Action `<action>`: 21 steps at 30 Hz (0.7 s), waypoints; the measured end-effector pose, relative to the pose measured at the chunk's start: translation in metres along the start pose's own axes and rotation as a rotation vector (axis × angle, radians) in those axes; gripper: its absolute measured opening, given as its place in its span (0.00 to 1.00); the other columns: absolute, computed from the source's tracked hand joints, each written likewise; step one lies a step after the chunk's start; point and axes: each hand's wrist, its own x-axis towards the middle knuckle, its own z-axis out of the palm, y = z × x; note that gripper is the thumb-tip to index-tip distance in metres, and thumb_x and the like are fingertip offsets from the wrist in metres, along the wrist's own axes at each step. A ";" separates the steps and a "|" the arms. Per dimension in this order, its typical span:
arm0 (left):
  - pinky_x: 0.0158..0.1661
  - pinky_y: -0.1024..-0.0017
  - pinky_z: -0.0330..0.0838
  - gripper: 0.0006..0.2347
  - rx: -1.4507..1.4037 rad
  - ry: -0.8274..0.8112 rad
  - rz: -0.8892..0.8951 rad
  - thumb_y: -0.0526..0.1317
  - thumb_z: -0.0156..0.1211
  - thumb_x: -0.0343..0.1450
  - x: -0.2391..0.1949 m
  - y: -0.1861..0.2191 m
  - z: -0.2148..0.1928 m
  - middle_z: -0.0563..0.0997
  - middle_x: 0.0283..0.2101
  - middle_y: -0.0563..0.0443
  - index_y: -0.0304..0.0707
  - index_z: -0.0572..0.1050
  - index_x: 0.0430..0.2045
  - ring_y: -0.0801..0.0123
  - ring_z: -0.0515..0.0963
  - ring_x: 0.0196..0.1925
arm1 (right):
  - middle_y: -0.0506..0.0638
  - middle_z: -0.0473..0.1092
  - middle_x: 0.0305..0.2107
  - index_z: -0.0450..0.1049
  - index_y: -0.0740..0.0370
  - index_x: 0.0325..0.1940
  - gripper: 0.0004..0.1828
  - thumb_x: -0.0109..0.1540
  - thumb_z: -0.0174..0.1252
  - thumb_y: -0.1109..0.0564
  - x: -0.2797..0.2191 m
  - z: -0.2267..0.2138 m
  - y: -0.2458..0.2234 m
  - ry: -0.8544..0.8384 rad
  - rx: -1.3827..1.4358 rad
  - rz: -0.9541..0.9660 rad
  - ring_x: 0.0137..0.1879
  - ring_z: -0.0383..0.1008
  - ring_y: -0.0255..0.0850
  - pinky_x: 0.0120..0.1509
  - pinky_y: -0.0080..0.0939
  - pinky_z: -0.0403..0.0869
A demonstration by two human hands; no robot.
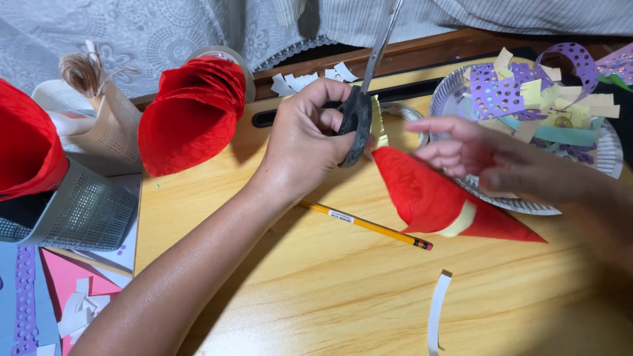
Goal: Assembling a decorative paper cone by applying double-sided tape and attaching a yellow paper fringe.
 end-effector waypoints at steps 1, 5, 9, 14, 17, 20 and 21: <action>0.19 0.83 0.64 0.14 -0.006 -0.007 0.006 0.23 0.69 0.63 0.000 -0.001 0.001 0.81 0.18 0.56 0.38 0.75 0.37 0.86 0.73 0.17 | 0.62 0.73 0.62 0.54 0.63 0.76 0.57 0.53 0.62 0.29 0.003 -0.002 0.001 0.020 0.051 -0.046 0.61 0.77 0.48 0.63 0.47 0.73; 0.22 0.84 0.66 0.14 -0.037 0.006 0.015 0.23 0.69 0.63 0.001 -0.006 0.002 0.79 0.18 0.58 0.37 0.75 0.37 0.88 0.72 0.18 | 0.63 0.69 0.65 0.67 0.64 0.59 0.33 0.56 0.63 0.44 0.027 0.003 -0.016 -0.013 -0.016 -0.174 0.65 0.77 0.50 0.65 0.50 0.77; 0.22 0.83 0.65 0.11 0.004 0.069 0.046 0.24 0.66 0.64 -0.001 -0.006 0.002 0.75 0.16 0.60 0.38 0.75 0.35 0.88 0.68 0.18 | 0.46 0.72 0.39 0.72 0.57 0.41 0.22 0.49 0.76 0.54 0.048 0.039 -0.027 0.206 -0.505 -0.210 0.42 0.71 0.33 0.54 0.35 0.73; 0.22 0.84 0.66 0.12 0.099 0.105 0.064 0.25 0.63 0.63 0.000 0.001 -0.001 0.73 0.16 0.61 0.37 0.76 0.38 0.87 0.68 0.17 | 0.46 0.79 0.33 0.65 0.50 0.46 0.26 0.50 0.71 0.49 0.047 0.058 -0.030 0.396 -0.897 -0.041 0.49 0.83 0.43 0.48 0.43 0.75; 0.21 0.83 0.63 0.11 0.083 0.122 0.052 0.26 0.67 0.64 0.001 0.006 -0.004 0.72 0.15 0.62 0.41 0.75 0.35 0.89 0.65 0.17 | 0.47 0.69 0.29 0.67 0.60 0.45 0.19 0.55 0.66 0.66 0.043 0.045 -0.029 0.409 -0.702 -0.124 0.33 0.70 0.34 0.40 0.31 0.74; 0.20 0.83 0.60 0.10 0.037 -0.035 -0.043 0.25 0.67 0.68 0.002 0.033 -0.020 0.76 0.16 0.60 0.39 0.75 0.35 0.87 0.67 0.16 | 0.55 0.81 0.34 0.62 0.60 0.31 0.20 0.54 0.69 0.70 0.041 0.030 -0.031 0.422 -0.519 -0.139 0.41 0.87 0.37 0.42 0.28 0.84; 0.23 0.83 0.65 0.09 0.186 -0.104 -0.056 0.27 0.69 0.68 0.002 0.048 -0.030 0.78 0.18 0.59 0.40 0.75 0.34 0.85 0.72 0.19 | 0.57 0.82 0.34 0.63 0.61 0.29 0.18 0.54 0.68 0.70 0.041 0.024 -0.030 0.414 -0.421 -0.082 0.40 0.87 0.38 0.44 0.31 0.85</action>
